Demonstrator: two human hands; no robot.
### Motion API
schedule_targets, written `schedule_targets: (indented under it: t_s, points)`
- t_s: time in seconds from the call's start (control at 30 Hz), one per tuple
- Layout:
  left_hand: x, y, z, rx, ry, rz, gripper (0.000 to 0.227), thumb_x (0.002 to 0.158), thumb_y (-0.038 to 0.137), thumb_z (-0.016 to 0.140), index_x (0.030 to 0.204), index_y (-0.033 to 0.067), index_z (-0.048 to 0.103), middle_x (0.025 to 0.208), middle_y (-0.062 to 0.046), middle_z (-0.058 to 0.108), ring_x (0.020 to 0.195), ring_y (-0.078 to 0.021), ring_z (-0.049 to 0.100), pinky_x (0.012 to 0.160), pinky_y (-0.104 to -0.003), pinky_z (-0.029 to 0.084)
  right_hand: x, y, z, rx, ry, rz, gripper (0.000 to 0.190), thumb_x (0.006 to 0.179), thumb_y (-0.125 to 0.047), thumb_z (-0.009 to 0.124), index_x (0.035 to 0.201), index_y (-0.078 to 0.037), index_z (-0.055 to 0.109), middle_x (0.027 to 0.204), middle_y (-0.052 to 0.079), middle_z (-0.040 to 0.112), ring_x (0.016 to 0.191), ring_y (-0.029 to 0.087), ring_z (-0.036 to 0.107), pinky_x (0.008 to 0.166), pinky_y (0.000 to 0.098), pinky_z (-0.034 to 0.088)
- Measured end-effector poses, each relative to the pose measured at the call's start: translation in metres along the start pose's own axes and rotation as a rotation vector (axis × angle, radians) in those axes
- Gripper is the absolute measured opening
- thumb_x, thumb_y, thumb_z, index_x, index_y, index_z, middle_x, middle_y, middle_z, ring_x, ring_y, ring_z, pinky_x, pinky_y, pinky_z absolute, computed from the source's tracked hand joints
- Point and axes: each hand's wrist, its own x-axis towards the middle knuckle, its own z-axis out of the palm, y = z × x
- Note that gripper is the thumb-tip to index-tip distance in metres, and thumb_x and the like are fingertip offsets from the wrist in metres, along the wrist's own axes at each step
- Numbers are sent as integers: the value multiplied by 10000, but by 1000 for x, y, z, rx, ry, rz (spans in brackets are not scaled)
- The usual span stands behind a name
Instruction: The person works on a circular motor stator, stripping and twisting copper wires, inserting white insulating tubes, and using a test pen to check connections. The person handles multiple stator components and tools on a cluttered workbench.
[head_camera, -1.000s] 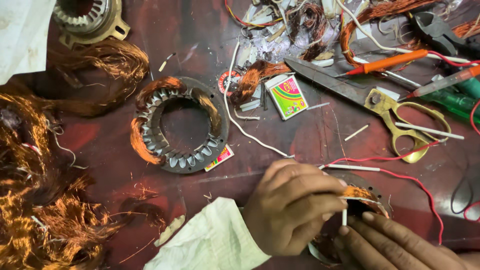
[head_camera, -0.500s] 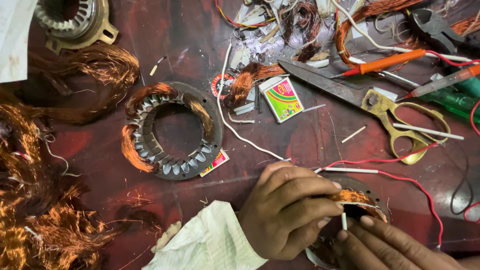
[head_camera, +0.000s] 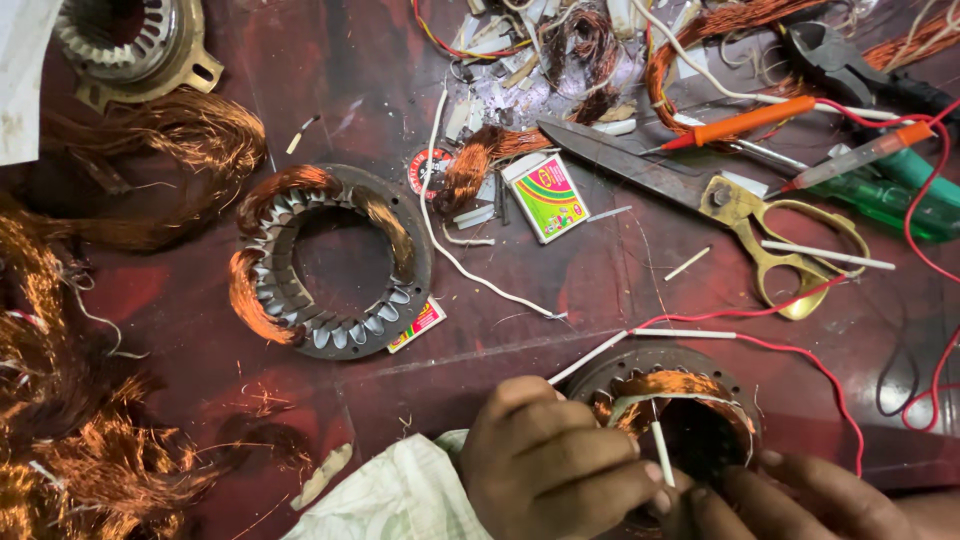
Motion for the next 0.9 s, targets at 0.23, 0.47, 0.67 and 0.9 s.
schedule_targets:
  t_s: [0.23, 0.47, 0.67, 0.9]
  points:
    - [9, 14, 0, -72, -36, -243, 215, 900, 205, 856, 1058, 189, 712, 1080, 94, 730, 955, -156, 624, 891, -358, 486, -10, -15, -9, 48, -140, 78, 252, 863, -154, 696, 1112, -115, 687, 1125, 1, 707, 933, 192, 689, 728, 362, 518]
    - [13, 25, 2, 78, -32, -258, 235, 823, 311, 806, 1030, 212, 755, 1018, 93, 722, 923, -146, 632, 877, -361, 494, -19, -12, 7, -65, -46, 28, 238, 888, -224, 703, 1119, -169, 687, 1087, -33, 698, 883, 164, 633, 626, 316, 448]
    - [13, 24, 4, 111, -24, -245, 241, 791, 301, 765, 1016, 217, 776, 1014, 95, 724, 904, -127, 635, 876, -347, 493, -32, -12, 19, -192, 60, 5, 228, 909, -285, 709, 1125, -215, 688, 1055, -63, 690, 839, 140, 584, 539, 276, 389]
    - [12, 20, 5, 129, -30, -216, 223, 790, 277, 791, 1007, 227, 772, 1020, 117, 723, 897, -102, 629, 848, -322, 479, -37, -2, 20, -211, 53, -178, 299, 883, -241, 728, 1180, -249, 700, 1051, -79, 695, 772, 121, 557, 479, 234, 331]
